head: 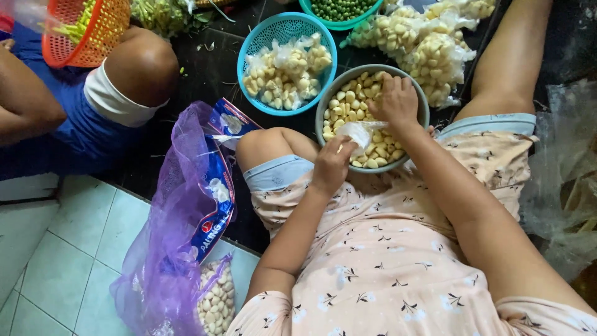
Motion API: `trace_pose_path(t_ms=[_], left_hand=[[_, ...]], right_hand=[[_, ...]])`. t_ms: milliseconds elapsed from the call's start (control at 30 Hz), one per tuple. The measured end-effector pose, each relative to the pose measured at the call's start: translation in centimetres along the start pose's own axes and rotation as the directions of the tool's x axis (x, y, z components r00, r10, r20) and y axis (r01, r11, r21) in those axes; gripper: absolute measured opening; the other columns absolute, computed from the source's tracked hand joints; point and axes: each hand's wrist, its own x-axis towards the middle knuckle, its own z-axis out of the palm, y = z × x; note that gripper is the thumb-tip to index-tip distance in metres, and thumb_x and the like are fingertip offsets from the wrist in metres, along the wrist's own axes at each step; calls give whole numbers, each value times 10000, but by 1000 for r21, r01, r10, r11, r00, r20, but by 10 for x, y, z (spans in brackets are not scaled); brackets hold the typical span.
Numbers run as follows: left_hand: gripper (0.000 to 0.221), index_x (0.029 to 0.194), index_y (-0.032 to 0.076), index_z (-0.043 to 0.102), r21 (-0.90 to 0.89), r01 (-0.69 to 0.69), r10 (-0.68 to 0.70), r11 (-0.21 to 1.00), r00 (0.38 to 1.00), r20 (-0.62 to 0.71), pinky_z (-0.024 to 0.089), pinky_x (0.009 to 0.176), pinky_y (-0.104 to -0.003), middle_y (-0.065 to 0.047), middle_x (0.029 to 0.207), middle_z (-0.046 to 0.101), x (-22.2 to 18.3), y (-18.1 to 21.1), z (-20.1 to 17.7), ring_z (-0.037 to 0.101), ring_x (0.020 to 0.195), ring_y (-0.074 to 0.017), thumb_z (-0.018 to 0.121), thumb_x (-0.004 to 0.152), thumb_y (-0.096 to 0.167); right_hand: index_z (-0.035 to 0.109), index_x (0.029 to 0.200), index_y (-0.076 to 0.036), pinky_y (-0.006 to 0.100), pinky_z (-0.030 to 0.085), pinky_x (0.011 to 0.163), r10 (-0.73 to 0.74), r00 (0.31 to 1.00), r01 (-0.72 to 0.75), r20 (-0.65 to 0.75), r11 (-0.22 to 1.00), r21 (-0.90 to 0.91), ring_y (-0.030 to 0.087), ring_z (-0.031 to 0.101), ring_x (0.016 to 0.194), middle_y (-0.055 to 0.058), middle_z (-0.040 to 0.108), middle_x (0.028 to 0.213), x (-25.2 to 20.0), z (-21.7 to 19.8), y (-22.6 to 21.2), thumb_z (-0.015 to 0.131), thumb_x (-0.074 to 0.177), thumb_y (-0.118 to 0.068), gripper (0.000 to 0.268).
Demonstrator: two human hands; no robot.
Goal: The person sits on the floor and packs peeled garlic cloves from a bowl into small plastic bags. They repeatedly scoop cloves, place them into bags, and set the filled bags into a nearby basket.
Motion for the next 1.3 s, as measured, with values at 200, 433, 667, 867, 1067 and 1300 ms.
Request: trace_pose_path(t_ms=[200, 433, 667, 867, 1067, 1300], left_hand=[[152, 1082, 148, 653, -70, 70, -69, 995, 997, 14, 542, 1005, -433, -108, 1351, 559, 15, 11, -15, 621, 1239, -350, 643, 964, 53], [209, 1174, 185, 646, -216, 174, -175, 961, 984, 16, 547, 1021, -393, -52, 1329, 573, 12, 3, -12, 659, 1209, -293, 656, 979, 113], [150, 1136, 158, 664, -261, 183, -188, 948, 982, 7, 538, 1037, -412, -84, 1325, 573, 16, 8, -17, 650, 1232, -321, 658, 995, 109], [193, 1123, 166, 665, -238, 162, -172, 958, 985, -23, 524, 1064, -424, -69, 1311, 571, 12, 3, -12, 628, 1263, -330, 687, 951, 80], [165, 1095, 162, 672, -217, 128, -141, 968, 989, -49, 496, 1089, -438, -65, 1301, 565, 13, 2, -12, 591, 1307, -339, 686, 947, 92], [125, 1063, 141, 638, -229, 153, -178, 961, 980, -90, 519, 1059, -440, -80, 1317, 564, 15, 6, -12, 627, 1249, -342, 629, 957, 74]], right_hand=[[579, 1084, -74, 385, 504, 744, -39, 982, 53, -183, 996, 71, 298, 574, 984, 108, 555, 1046, -7, 7, -1, 753, 718, -697, 743], [558, 1098, -97, 389, 443, 718, 1, 997, -4, -79, 999, -36, 287, 517, 914, 98, 507, 1004, -2, -5, -4, 767, 679, -637, 715], [534, 1111, -47, 409, 413, 811, -23, 1000, 23, -4, 999, 29, 315, 509, 971, 131, 516, 1027, -7, -26, -11, 670, 786, -664, 710], [555, 1027, -85, 376, 467, 681, -15, 1000, 15, 13, 1000, -7, 288, 545, 913, 88, 525, 934, -2, -22, -6, 725, 805, -668, 646], [582, 1076, -160, 422, 459, 660, -54, 995, 49, 90, 997, 55, 300, 558, 904, 84, 548, 981, -9, -26, -8, 843, 638, -575, 658], [620, 1129, -121, 472, 545, 558, -110, 989, 129, -101, 972, 199, 364, 652, 684, 116, 564, 879, -3, -48, -12, 806, 850, -552, 547]])
